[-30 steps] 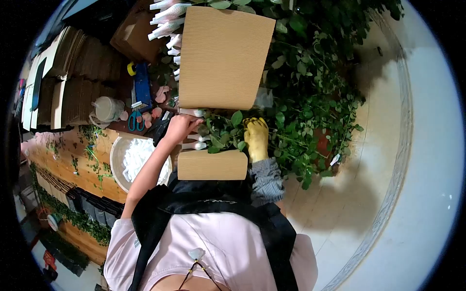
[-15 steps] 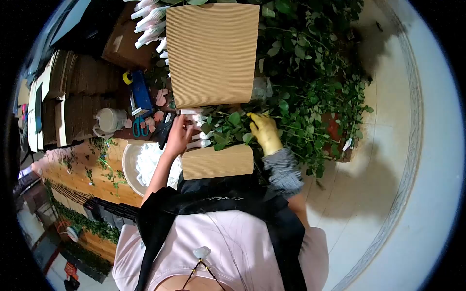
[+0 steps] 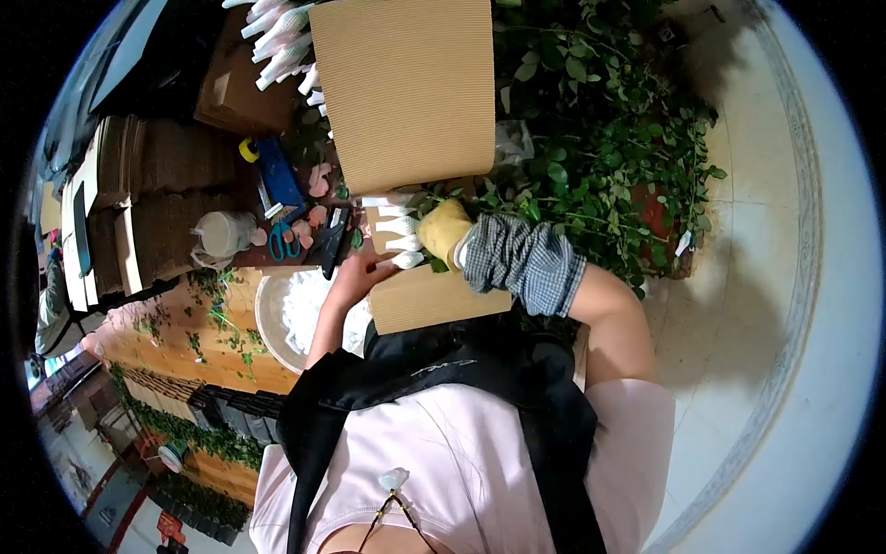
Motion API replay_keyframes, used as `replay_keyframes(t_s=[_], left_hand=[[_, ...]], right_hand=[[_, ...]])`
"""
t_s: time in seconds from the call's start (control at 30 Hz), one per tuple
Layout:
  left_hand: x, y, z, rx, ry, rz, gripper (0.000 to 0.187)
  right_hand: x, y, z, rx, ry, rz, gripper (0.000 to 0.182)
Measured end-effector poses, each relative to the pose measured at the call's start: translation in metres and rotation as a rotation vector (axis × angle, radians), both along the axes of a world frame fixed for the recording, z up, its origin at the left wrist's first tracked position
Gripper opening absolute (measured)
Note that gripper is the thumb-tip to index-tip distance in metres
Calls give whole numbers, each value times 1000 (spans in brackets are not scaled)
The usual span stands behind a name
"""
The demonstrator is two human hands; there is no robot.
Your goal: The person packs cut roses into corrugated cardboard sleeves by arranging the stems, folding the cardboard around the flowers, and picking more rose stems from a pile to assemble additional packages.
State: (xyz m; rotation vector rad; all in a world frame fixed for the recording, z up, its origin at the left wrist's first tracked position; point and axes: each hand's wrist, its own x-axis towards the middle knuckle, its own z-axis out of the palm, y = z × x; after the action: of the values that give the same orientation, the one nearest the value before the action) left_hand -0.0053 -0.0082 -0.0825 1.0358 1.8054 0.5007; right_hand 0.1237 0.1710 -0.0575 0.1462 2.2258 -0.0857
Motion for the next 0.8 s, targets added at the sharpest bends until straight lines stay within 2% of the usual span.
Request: replay_keyframes(t_s=[0.03,0.07,0.1,0.13,0.17,0.23,0.33,0.37,0.5,0.53,0.6,0.67,0.73,0.8], left_hand=[[-1,2,5,33,4,-21,35],[-2,5,10,70,11,-40,34],[-1,6,13,138,15,-25,33],[0,5,13,139,11,-22,33],[1,4,11,177,0,9,31],[3,4,7,214,-17,48,30],[2,0,1,236,6,85,30],[3,-1,2,212,-26,115,29],[6,-6,-4,209,-131,240,28],[10,-8,-6,208,-134,240,28],[18,-10,-8,376,-124,358,26],[21,-14,-10,346,-120,365,24],[31,-18,-22,548,22,584,20],[18,-31,-47,485,-103,1124,12]], right_hand=[[9,-2,-14,45,196,13,9],[4,-3,-5,72,195,42,12],[12,4,-62,-9,276,24,12],[12,6,-75,-50,315,16,14],[2,6,-50,-91,353,10,16],[-14,-4,16,-126,235,-116,16],[-7,-2,23,-118,294,-145,19],[-7,-3,25,-127,253,-236,20],[-8,2,53,-157,116,-120,27],[-10,0,48,-157,113,-120,27],[-11,-3,28,-114,57,-72,28],[-9,-7,23,-80,94,-78,27],[-4,-7,21,-91,171,-123,25],[0,-8,19,-38,202,-66,25]])
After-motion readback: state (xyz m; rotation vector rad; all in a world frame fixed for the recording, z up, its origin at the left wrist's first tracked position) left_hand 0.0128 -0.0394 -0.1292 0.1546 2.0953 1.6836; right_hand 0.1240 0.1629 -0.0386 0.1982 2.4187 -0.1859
